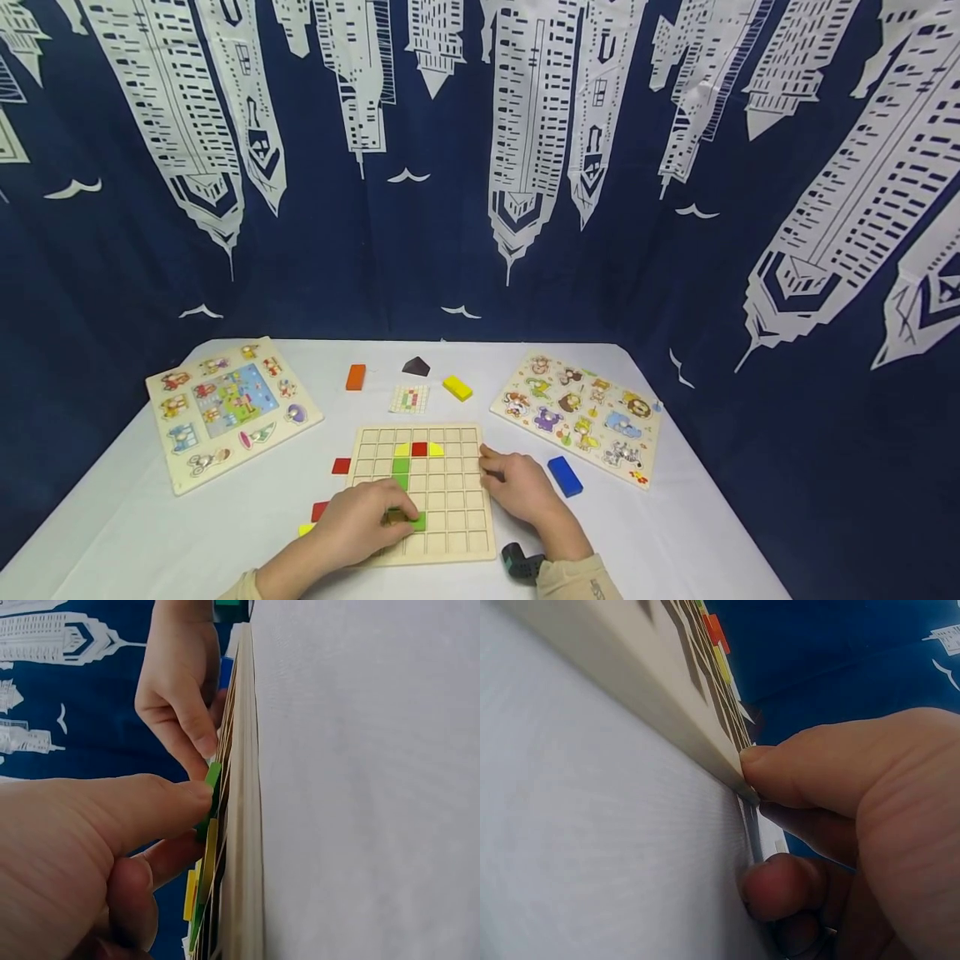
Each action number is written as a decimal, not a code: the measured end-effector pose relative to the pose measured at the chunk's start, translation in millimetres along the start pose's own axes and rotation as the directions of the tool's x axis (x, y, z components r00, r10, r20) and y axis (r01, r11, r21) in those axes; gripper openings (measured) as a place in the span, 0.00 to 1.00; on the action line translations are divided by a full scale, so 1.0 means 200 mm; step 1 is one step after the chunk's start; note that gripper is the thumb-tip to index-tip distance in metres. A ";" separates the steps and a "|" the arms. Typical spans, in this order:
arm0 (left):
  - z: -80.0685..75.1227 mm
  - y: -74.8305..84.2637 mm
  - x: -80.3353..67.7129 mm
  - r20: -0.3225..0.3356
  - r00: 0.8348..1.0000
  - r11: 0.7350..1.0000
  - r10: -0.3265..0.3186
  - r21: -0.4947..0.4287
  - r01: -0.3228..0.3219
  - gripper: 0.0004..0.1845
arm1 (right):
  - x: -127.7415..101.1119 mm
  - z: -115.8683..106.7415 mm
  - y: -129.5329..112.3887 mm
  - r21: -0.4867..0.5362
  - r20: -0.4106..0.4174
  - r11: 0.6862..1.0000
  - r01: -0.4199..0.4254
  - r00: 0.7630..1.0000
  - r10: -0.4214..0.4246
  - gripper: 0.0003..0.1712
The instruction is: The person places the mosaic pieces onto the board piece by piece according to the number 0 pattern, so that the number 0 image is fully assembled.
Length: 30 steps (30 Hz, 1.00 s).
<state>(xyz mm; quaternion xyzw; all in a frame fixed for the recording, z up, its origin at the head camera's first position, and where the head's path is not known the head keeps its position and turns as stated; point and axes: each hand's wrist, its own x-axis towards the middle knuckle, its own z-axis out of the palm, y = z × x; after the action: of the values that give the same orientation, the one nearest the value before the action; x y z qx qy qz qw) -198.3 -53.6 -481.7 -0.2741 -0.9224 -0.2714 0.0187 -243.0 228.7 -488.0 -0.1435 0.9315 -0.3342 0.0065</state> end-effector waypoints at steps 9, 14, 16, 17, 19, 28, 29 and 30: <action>0.02 -0.01 0.00 -0.014 1.000 1.000 0.007 -0.001 -0.007 0.04 | 0.00 0.00 0.00 0.001 0.006 1.000 -0.009 1.000 0.009 0.19; 0.03 -0.01 0.00 -0.029 1.000 1.000 0.002 -0.005 -0.002 0.04 | -0.01 0.01 0.01 0.000 0.000 1.000 -0.002 1.000 0.002 0.19; 0.03 -0.01 0.00 -0.034 0.999 1.000 0.003 -0.002 -0.003 0.04 | -0.01 0.01 0.02 0.002 -0.003 1.000 0.001 1.000 -0.001 0.19; 0.03 0.00 0.00 -0.035 0.999 1.000 0.004 -0.001 -0.005 0.04 | -0.01 0.01 0.02 0.001 -0.005 1.000 0.003 1.000 -0.003 0.19; 0.02 0.00 -0.01 -0.037 0.999 1.000 0.000 -0.003 0.000 0.03 | -0.01 0.01 0.02 0.002 -0.003 1.000 -0.003 1.000 0.003 0.19; -0.18 -0.10 -0.02 -0.185 0.968 0.984 -0.168 -0.098 0.152 0.14 | 0.00 0.01 0.00 -0.014 -0.002 1.000 0.002 1.000 -0.002 0.20; -0.21 -0.13 -0.02 -0.211 0.955 0.976 -0.208 -0.109 0.188 0.17 | 0.00 0.01 0.00 -0.016 -0.002 1.000 0.001 1.000 -0.001 0.20; -0.24 -0.16 -0.02 -0.237 0.940 0.968 -0.244 -0.113 0.223 0.19 | 0.00 0.00 0.00 -0.019 -0.003 1.000 -0.001 1.000 0.001 0.19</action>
<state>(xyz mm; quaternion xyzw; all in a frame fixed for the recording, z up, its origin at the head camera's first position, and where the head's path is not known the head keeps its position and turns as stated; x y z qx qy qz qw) -217.4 -102.3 -456.9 -0.1271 -0.9264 -0.3428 0.0906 -242.8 227.8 -488.6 -0.1427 0.9347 -0.3255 0.0037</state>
